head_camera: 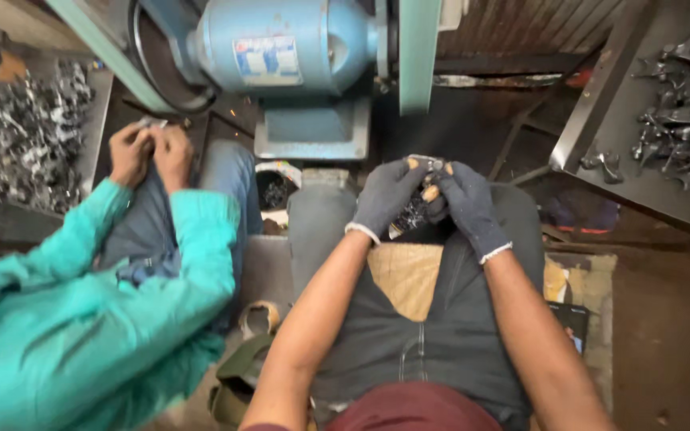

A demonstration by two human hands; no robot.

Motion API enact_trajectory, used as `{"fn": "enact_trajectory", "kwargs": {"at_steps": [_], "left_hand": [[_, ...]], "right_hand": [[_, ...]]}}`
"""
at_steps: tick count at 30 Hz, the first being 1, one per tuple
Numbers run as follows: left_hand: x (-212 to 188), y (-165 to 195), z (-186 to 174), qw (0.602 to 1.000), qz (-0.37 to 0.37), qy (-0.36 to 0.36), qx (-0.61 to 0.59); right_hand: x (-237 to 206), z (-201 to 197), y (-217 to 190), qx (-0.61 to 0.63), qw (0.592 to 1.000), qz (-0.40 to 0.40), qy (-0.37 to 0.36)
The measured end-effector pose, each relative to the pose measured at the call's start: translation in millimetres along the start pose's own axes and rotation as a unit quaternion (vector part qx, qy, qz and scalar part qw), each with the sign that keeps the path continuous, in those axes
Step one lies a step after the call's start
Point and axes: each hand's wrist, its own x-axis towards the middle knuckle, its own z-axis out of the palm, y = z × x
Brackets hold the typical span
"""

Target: The person sits on the floor and repeatedly presses small metal parts against a rotating grinding wheel to smooth their surfaces. They hold each part with gloved hands, rotate it to grind different edges, and place finished pieces into a nearby container.

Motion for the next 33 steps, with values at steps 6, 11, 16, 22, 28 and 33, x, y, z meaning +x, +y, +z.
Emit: {"fn": "enact_trajectory", "kwargs": {"at_steps": [6,11,16,22,28,33], "left_hand": [[30,-14,-4,0.996,-0.009,0.031,0.088],[73,-26,11,0.983,0.053,0.101,0.142],[99,-54,32,0.987,0.003,0.120,0.105],[107,-72,56,0.979,0.003,0.145,0.140],[93,-52,52,0.988,0.020,0.130,0.075],[66,-32,44,0.976,0.005,0.069,0.208]], "right_hand": [[34,8,13,0.012,0.999,-0.038,-0.018],[78,30,40,-0.002,0.999,-0.027,0.044],[105,26,61,0.067,0.997,-0.018,0.022],[106,23,64,0.076,0.992,0.095,0.036],[91,9,61,0.019,0.998,-0.013,0.053],[54,-40,62,-0.208,0.974,-0.061,0.071]]}}
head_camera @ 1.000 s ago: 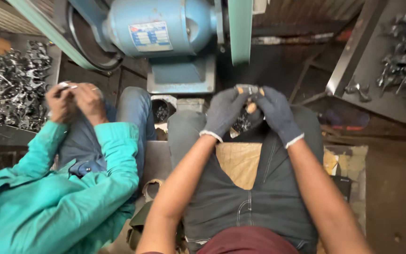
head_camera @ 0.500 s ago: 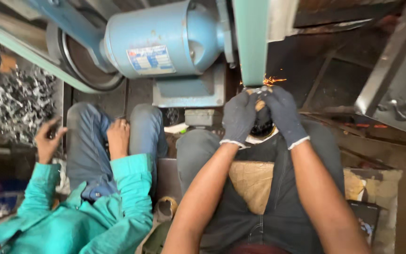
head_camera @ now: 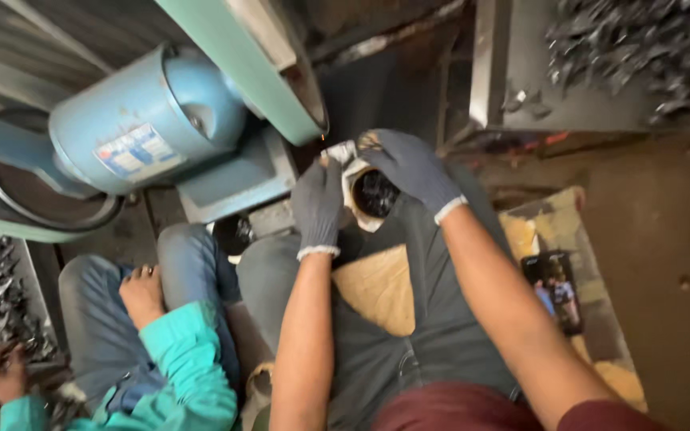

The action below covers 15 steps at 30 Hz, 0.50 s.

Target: The person sits on the floor and repeatedly presses small metal parts against a rotating grinding wheel to smooth their surfaces. They hold each part with gloved hands, rotate it to grind different edges, and place finished pieces into a nearby container.

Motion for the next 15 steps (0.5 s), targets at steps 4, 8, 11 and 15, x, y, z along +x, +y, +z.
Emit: {"fn": "enact_trajectory", "kwargs": {"at_steps": [4,8,11,15], "left_hand": [[-9,0,-23,0.997,-0.006,-0.065,0.047],[-12,-3,-15,0.988,0.025,-0.141,0.050],[-4,4,-2,0.977,0.095,-0.183,0.048],[-2,19,-4,0.966,0.216,-0.119,0.082]], "right_hand": [[-21,-80,37,-0.152,0.963,0.107,0.195],[-44,-146,106,-0.366,0.907,0.157,0.139],[-44,-157,137,-0.349,0.918,0.126,0.138],[-29,-145,113,-0.190,0.953,0.088,0.218]]}}
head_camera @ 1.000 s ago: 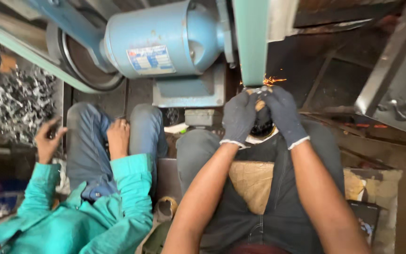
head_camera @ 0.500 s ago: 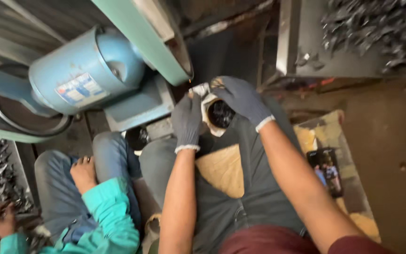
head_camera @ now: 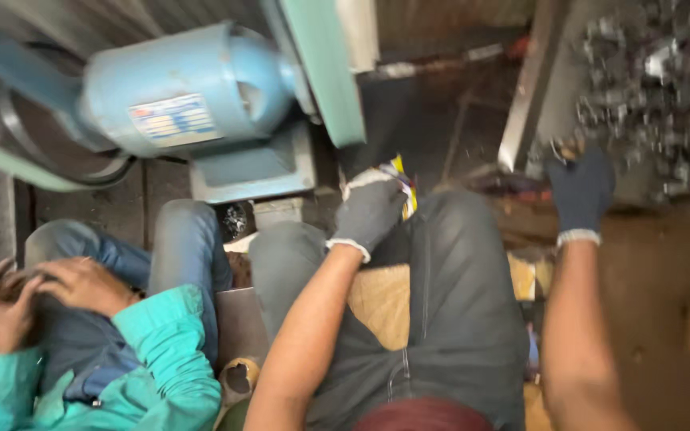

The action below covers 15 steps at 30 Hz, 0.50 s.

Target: The person sits on the floor and repeatedly presses small metal parts against a rotating grinding wheel to smooth their surfaces. They hold each part with gloved hands, rotate it to grind different edges, and place finished pieces into a nearby container.

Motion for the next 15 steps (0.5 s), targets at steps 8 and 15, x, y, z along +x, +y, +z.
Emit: {"fn": "enact_trajectory", "kwargs": {"at_steps": [8,15], "left_hand": [[-45,15,-14,0.932,-0.034,0.027,-0.359],[-69,12,-41,0.913,-0.114,0.034,-0.390]], "right_hand": [[-112,15,-173,0.308,0.907,-0.228,-0.173],[-128,11,-234,0.570,0.752,0.150,-0.294]]}}
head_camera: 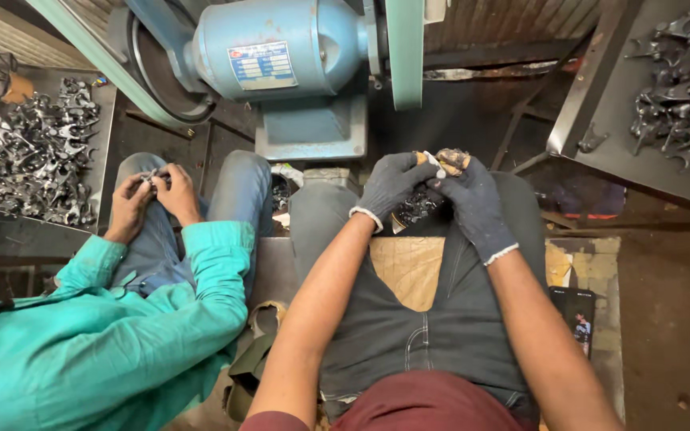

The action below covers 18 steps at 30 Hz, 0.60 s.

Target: The person sits on the floor and repeatedly presses small metal parts against a rotating grinding wheel to smooth their surfaces. They hold each part with gloved hands, rotate it to grind different edges, and place finished pieces into a nearby container.

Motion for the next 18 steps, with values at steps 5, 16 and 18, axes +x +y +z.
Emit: {"fn": "enact_trajectory", "kwargs": {"at_steps": [5,16,18], "left_hand": [[8,-7,8,0.995,-0.051,0.027,0.078],[46,-63,4,0.956,0.023,0.153,0.250],[54,-67,4,0.956,0.007,0.142,0.258]], "right_hand": [[14,-8,9,-0.018,0.995,0.053,0.077],[76,-15,43,-0.374,0.922,-0.103,-0.002],[81,-15,47,-0.336,0.938,-0.083,-0.011]]}}
